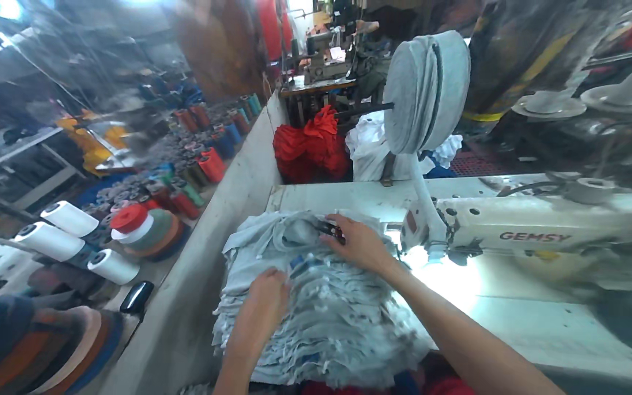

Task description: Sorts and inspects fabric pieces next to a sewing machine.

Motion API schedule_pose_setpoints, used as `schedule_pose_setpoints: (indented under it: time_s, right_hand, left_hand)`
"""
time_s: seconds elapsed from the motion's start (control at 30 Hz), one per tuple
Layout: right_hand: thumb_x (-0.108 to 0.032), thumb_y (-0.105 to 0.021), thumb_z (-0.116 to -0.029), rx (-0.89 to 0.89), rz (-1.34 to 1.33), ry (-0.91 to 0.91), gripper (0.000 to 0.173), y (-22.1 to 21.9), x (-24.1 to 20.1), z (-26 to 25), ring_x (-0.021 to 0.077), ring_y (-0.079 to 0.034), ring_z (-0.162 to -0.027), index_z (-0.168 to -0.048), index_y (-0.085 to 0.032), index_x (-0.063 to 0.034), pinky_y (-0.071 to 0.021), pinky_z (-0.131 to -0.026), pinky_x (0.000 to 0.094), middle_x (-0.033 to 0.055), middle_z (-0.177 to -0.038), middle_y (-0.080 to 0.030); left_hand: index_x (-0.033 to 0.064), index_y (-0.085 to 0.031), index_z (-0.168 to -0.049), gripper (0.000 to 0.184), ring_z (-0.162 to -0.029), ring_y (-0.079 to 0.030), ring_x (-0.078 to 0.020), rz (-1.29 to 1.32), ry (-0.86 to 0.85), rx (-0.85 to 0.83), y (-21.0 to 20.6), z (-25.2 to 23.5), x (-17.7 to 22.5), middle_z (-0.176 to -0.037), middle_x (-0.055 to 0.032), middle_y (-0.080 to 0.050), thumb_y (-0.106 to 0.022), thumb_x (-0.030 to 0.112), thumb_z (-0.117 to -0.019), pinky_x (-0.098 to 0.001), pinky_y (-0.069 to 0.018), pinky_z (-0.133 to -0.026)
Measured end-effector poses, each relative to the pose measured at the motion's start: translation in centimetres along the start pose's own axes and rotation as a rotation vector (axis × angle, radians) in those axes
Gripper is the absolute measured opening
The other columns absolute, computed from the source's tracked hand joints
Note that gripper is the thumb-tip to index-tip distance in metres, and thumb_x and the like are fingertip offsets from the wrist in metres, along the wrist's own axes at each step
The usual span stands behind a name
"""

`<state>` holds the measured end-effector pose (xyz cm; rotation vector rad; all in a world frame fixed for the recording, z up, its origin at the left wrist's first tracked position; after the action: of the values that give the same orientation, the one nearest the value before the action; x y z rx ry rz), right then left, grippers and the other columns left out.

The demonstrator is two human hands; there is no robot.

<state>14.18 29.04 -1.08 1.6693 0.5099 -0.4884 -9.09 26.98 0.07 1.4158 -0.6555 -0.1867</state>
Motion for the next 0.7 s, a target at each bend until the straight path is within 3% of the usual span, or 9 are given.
schedule_pose_setpoints:
  time_s: [0.07, 0.17, 0.23, 0.37, 0.5, 0.7]
  right_hand:
    - [-0.057, -0.052, -0.1017, 0.032, 0.021, 0.089, 0.059, 0.9, -2.3, 2.3, 0.0298, -0.071, -0.098, -0.144, -0.057, -0.0164, -0.0567, -0.082, 0.0550, 0.0117, -0.126, -0.069]
    - [-0.047, -0.055, -0.1034, -0.070, 0.020, 0.243, 0.042, -0.3, -5.6, 5.0, 0.0250, -0.072, -0.093, -0.133, -0.067, -0.0194, -0.0585, -0.079, 0.0523, 0.0069, -0.116, -0.072]
    - [-0.043, -0.057, -0.1030, -0.135, 0.066, 0.285, 0.038, -2.0, -7.0, 5.8, 0.0275, -0.072, -0.093, -0.132, -0.068, -0.0215, -0.0577, -0.076, 0.0550, 0.0065, -0.115, -0.072]
    - [-0.038, -0.053, -0.1049, -0.097, 0.150, 0.312, 0.034, -3.6, -8.2, 6.0, 0.0316, -0.072, -0.089, -0.130, -0.070, -0.0216, -0.0567, -0.070, 0.0565, 0.0082, -0.112, -0.073]
    - [-0.034, -0.050, -0.1064, -0.032, 0.225, 0.353, 0.029, -4.0, -8.5, 6.1, 0.0316, -0.071, -0.077, -0.113, -0.074, -0.0175, -0.0551, -0.060, 0.0541, 0.0084, -0.095, -0.073]
    - [-0.036, -0.054, -0.1038, -0.088, 0.270, 0.312, 0.031, -3.8, -9.3, 6.2, 0.0337, -0.072, -0.081, -0.123, -0.070, -0.0164, -0.0562, -0.065, 0.0551, 0.0114, -0.105, -0.072]
  left_hand:
    - [0.0018, -0.074, -0.106, 0.025, -0.099, -0.070, -0.0303, 0.010, -0.009, 0.057, 0.6, 0.7, -0.5, -0.106, -0.0164, -0.071, -0.057, 0.020, -0.1038, -0.0466, -0.0564, -0.092]
    - [0.0016, -0.073, -0.105, 0.025, -0.094, -0.071, -0.0293, 0.017, -0.033, 0.122, 1.3, 1.2, -0.7, -0.103, -0.0158, -0.070, -0.057, 0.020, -0.1037, -0.0452, -0.0577, -0.088]
    - [0.0020, -0.073, -0.104, 0.024, -0.091, -0.070, -0.0282, 0.015, -0.060, 0.156, 1.4, 1.2, -0.7, -0.100, -0.0150, -0.070, -0.057, 0.020, -0.1036, -0.0447, -0.0582, -0.086]
    - [0.0018, -0.074, -0.103, 0.024, -0.091, -0.070, -0.0275, 0.011, -0.061, 0.186, 1.4, 1.3, -0.5, -0.100, -0.0147, -0.070, -0.058, 0.020, -0.1033, -0.0426, -0.0582, -0.086]
    - [0.0028, -0.074, -0.102, 0.023, -0.090, -0.071, -0.0257, 0.011, -0.064, 0.219, 1.4, 1.6, -0.7, -0.098, -0.0133, -0.070, -0.059, 0.021, -0.1029, -0.0410, -0.0585, -0.085]
    - [0.0028, -0.073, -0.101, 0.022, -0.086, -0.070, -0.0243, 0.030, -0.079, 0.282, 1.2, 1.5, -1.2, -0.095, -0.0123, -0.070, -0.059, 0.020, -0.1027, -0.0388, -0.0590, -0.082]
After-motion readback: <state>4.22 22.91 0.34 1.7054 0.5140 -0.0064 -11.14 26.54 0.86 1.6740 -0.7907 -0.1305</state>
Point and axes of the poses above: each hand's wrist, its own z-axis away from the middle knuckle, its own y-axis out of the back of the hand, x = y × z, the point moved 6 cm from there along -z, towards the middle knuckle
